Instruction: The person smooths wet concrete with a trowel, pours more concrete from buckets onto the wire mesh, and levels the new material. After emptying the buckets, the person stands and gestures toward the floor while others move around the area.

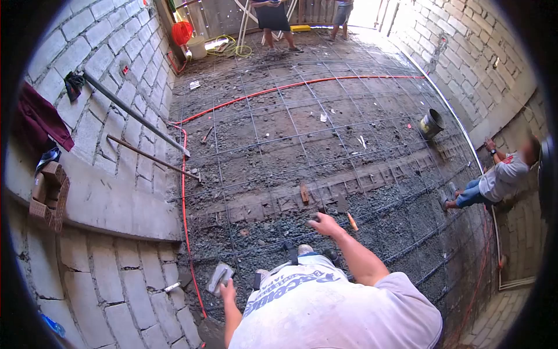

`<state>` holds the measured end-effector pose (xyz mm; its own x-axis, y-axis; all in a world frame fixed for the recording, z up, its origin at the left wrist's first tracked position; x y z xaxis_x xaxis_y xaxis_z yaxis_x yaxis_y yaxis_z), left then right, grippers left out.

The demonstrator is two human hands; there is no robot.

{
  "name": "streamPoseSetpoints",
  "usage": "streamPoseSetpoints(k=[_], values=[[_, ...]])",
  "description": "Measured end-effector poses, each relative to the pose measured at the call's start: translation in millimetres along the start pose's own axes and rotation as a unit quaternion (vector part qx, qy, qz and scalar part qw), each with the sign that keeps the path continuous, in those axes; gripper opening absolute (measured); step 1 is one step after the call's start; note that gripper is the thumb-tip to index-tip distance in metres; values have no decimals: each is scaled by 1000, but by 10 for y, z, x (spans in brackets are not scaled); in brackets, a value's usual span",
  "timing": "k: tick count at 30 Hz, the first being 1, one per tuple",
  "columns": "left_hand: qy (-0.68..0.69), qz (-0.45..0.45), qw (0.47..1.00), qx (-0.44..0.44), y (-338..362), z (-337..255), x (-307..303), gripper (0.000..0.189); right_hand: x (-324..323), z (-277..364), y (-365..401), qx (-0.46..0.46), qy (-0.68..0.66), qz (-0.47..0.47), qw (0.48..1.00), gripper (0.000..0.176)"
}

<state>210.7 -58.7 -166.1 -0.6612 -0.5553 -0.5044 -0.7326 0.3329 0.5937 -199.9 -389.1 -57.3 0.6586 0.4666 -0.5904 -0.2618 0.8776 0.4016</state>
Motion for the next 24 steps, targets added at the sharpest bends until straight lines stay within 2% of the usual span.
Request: streamPoseSetpoints(k=[1,3,5,7,10,11,12,13,14,16,17,18,21,22,24], values=[[-1,0,1000,0,2,12,-12,68,57,-417,-7,12,0,-36,999,50],[-36,-15,999,5,22,14,-52,68,30,-1025,146,144,-2,-20,989,52],[-35,-1,999,4,13,-6,-49,68,-57,-1331,482,228,-22,-65,971,43],[-34,12,999,4,-18,-22,-36,68,51,-1938,586,273,-11,-59,960,47],[-42,27,999,-11,40,-142,10,68,-9,-2001,890,303,7,-78,950,48],[-24,51,997,-49,356,-517,4,69,-58,-1929,960,305,5,-80,949,48],[-6,74,994,-85,560,-761,22,71,-141,-1671,1051,336,-38,-65,939,51],[-8,77,994,-83,508,-738,47,71,-170,-1545,1113,366,-82,-50,925,54],[-19,78,995,-66,415,-702,70,73,-21,-1874,1000,333,-47,-62,940,54],[-31,80,995,-46,80,-458,129,75,70,-1979,887,310,-55,-88,945,50],[-52,74,996,-24,-154,-268,162,76,82,-1962,869,286,-61,-111,950,45],[-72,69,995,-3,-276,-180,179,77,-17,-1619,943,308,-150,-82,936,41],[-61,75,995,-6,-275,-235,191,79,-81,-1451,853,293,-109,-81,947,48],[-61,74,995,-7,-276,-259,185,79,-55,-1511,786,264,-113,-94,953,47],[-89,64,994,8,-266,-281,158,78,-37,-1593,719,266,-118,-88,953,47]])
Point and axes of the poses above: each hand's wrist, its own y-axis away from the middle knuckle, its own x-axis out of the palm, z = x × y, the point moved 4 cm from there along -y, towards the middle knuckle, and after that the axes turned 2 degrees about -z, right-handed, at the moved point
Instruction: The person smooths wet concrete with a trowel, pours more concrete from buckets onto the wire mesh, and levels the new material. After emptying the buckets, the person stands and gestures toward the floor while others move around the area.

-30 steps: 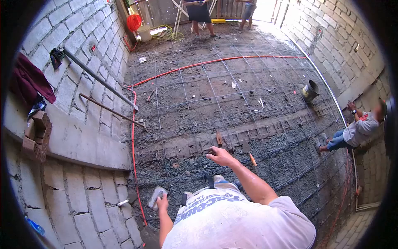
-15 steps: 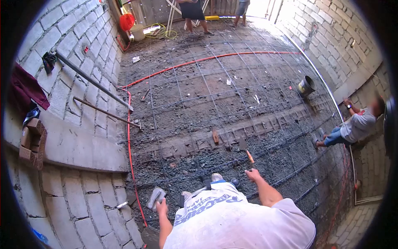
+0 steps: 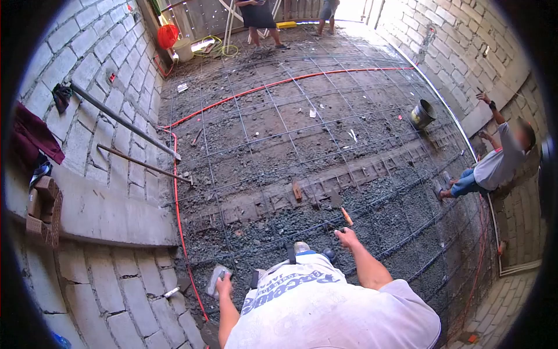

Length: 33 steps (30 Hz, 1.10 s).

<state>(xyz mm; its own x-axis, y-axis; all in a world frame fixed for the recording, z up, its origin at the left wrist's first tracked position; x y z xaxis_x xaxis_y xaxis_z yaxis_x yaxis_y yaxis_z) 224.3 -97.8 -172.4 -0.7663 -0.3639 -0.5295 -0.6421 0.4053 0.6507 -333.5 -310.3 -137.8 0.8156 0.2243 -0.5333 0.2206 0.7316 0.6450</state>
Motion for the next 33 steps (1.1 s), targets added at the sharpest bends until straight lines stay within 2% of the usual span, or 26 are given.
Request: streamPoseSetpoints(k=[3,4,5,7,8,11,12,13,15,16,17,18,19,20,21,22,23,25,27,28,30,31,33], values=[[2,-16,1000,14,25,-9,-25,76,-52,40,2,-5,-1,1,1000,45],[18,-39,999,8,101,-19,-28,68,-113,110,73,3,1,9,1000,44],[22,-41,999,3,138,-25,-39,68,-166,201,145,9,5,16,1000,42],[63,-14,998,11,230,-31,-34,59,-135,82,-12,3,11,18,1000,42],[88,-31,996,8,291,-30,-31,52,-123,28,-57,-1,11,17,1000,41],[126,-65,989,-49,521,-91,-105,52,-116,23,-97,-22,-3,13,1000,36],[130,-70,988,-50,512,-47,-118,56,-45,-138,-282,-16,-13,27,999,35],[98,-75,992,-15,420,78,-134,65,-84,-14,-211,-22,3,40,999,35],[101,-67,991,-49,469,146,-157,73,-169,258,3,-14,-23,43,999,33],[27,-131,991,-19,810,-176,-258,71,-111,98,-238,-29,-28,67,997,31],[72,-82,993,-34,562,154,-207,72,-171,289,-86,-8,-58,77,995,30],[13,-130,991,-35,456,324,-187,71,-119,293,-203,-39,-61,73,995,29],[20,-134,991,-19,566,236,-212,70,-98,192,-406,-68,-66,66,993,28],[-2,-150,988,-24,545,302,-192,69,-107,259,-499,-121,-6,59,991,26],[-96,-184,978,-21,923,-105,-283,68,-136,557,-295,-101,-35,100,989,26],[-2,-166,985,-35,675,230,-160,66,-101,691,-338,-162,11,94,982,27],[-11,-149,988,-40,704,165,-146,63,-62,844,-379,-225,52,85,969,28],[84,-116,990,21,1195,-520,-191,55,7,1456,-89,-315,81,114,939,33],[-15,-119,992,41,1301,-801,-215,57,94,2030,288,-357,99,150,917,38],[-13,-118,992,36,1331,-895,-213,57,146,2311,488,-376,110,173,904,38],[-10,-129,987,98,1409,-1130,-222,62,275,2682,720,-409,124,201,881,40],[-7,-129,987,97,1490,-1255,-240,62,304,2850,814,-410,126,201,881,40],[-67,-131,984,98,1682,-1530,-309,63,391,3112,1028,-472,124,230,842,42]])
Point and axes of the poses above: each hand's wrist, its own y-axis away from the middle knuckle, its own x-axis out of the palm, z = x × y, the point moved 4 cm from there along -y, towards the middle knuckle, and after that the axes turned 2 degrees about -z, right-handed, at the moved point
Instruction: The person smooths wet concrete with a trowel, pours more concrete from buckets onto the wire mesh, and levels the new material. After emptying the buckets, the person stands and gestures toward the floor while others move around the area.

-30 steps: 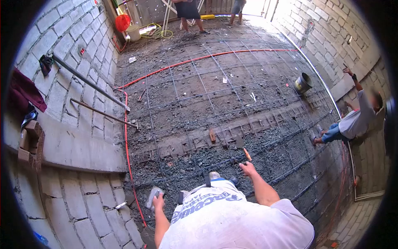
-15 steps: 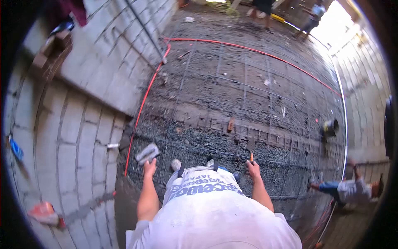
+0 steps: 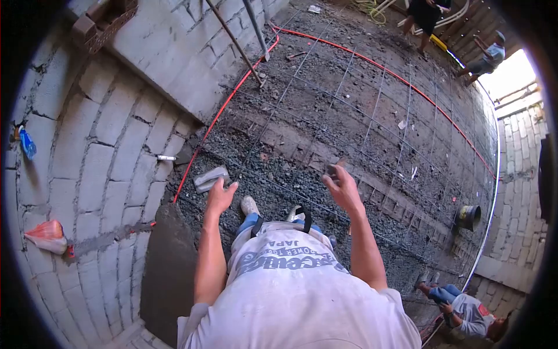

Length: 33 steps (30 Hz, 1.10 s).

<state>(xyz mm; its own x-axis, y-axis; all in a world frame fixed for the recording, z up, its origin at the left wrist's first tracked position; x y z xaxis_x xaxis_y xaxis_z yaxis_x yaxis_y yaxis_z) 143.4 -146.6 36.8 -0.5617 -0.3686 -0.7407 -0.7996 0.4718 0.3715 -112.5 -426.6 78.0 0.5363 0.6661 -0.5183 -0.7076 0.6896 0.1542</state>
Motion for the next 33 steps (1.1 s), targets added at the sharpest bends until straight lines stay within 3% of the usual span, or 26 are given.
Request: streamPoseSetpoints(k=[4,8,10,12,13,16,18,19,20,21,24,28,29,31,33], values=[[-48,37,995,82,99,-107,-37,63,40,294,-58,-97,126,28,987,44],[-78,70,989,106,183,-224,-69,64,123,536,86,-119,113,103,981,47],[-103,131,981,98,253,-322,-64,63,159,524,123,-112,101,96,984,47],[-88,106,979,147,137,-147,29,59,234,233,75,-109,39,65,991,45],[-79,106,978,158,76,-89,43,57,230,33,68,-41,-12,43,998,44],[-71,125,974,176,33,-259,-103,52,268,-966,259,113,57,-34,991,53],[-134,101,971,168,-47,-181,-160,49,408,-1945,635,219,84,-71,970,56],[-120,99,974,166,-57,-197,-186,48,326,-2005,929,299,39,-41,952,53],[-120,99,973,173,-70,-204,-191,48,432,-2465,1232,325,60,-71,941,52],[-142,93,968,183,-91,-217,-198,45,467,-2655,1566,347,33,-110,931,52],[-158,74,962,208,-118,-322,-161,41,375,-2557,2270,519,7,-72,852,52],[-116,117,964,207,-115,-513,-14,44,670,-3243,2733,549,-10,-114,828,51],[-118,141,961,207,-119,-556,41,43,710,-3355,2755,535,-34,-147,832,44],[-150,148,952,220,-15,-802,45,45,729,-3501,2702,508,-63,-181,840,33],[-162,159,947,225,-97,-835,130,45,627,-3368,2534,498,-88,-186,842,33]])
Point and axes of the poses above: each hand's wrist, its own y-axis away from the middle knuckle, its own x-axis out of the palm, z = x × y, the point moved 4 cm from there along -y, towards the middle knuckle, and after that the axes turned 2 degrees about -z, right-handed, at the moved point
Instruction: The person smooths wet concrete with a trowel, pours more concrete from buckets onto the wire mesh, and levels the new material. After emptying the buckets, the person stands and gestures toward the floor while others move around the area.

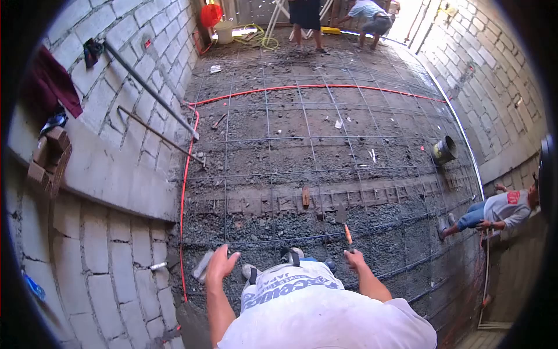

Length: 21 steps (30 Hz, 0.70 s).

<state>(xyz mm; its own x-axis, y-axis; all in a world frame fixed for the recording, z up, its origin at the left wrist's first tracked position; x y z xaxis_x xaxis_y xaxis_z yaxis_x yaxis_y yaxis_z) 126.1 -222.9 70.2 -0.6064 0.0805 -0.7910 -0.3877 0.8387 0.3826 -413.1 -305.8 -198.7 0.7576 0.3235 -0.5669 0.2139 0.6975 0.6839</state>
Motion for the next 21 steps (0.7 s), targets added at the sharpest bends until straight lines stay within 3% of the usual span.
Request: streamPoseSetpoints(k=[4,7,9,12,17,19,21], values=[[1,2,999,47,-76,-195,-113,47,-124,768,241,-32,-76,-13,997,33],[-7,-36,999,36,-141,-109,-93,50,-136,856,73,-103,-57,-31,993,34],[-1,-32,998,57,-152,-78,-91,53,-156,855,-11,-102,-41,-39,993,35],[9,-18,1000,5,-74,33,-92,50,-138,791,-117,-108,9,-49,993,39],[17,-19,1000,-10,75,133,-80,47,-13,735,-116,-92,24,-49,994,38],[12,-34,999,-17,95,235,-27,47,-117,1061,254,-47,75,7,996,52],[19,-37,999,-19,135,219,-51,47,47,910,56,-60,51,14,997,52]])
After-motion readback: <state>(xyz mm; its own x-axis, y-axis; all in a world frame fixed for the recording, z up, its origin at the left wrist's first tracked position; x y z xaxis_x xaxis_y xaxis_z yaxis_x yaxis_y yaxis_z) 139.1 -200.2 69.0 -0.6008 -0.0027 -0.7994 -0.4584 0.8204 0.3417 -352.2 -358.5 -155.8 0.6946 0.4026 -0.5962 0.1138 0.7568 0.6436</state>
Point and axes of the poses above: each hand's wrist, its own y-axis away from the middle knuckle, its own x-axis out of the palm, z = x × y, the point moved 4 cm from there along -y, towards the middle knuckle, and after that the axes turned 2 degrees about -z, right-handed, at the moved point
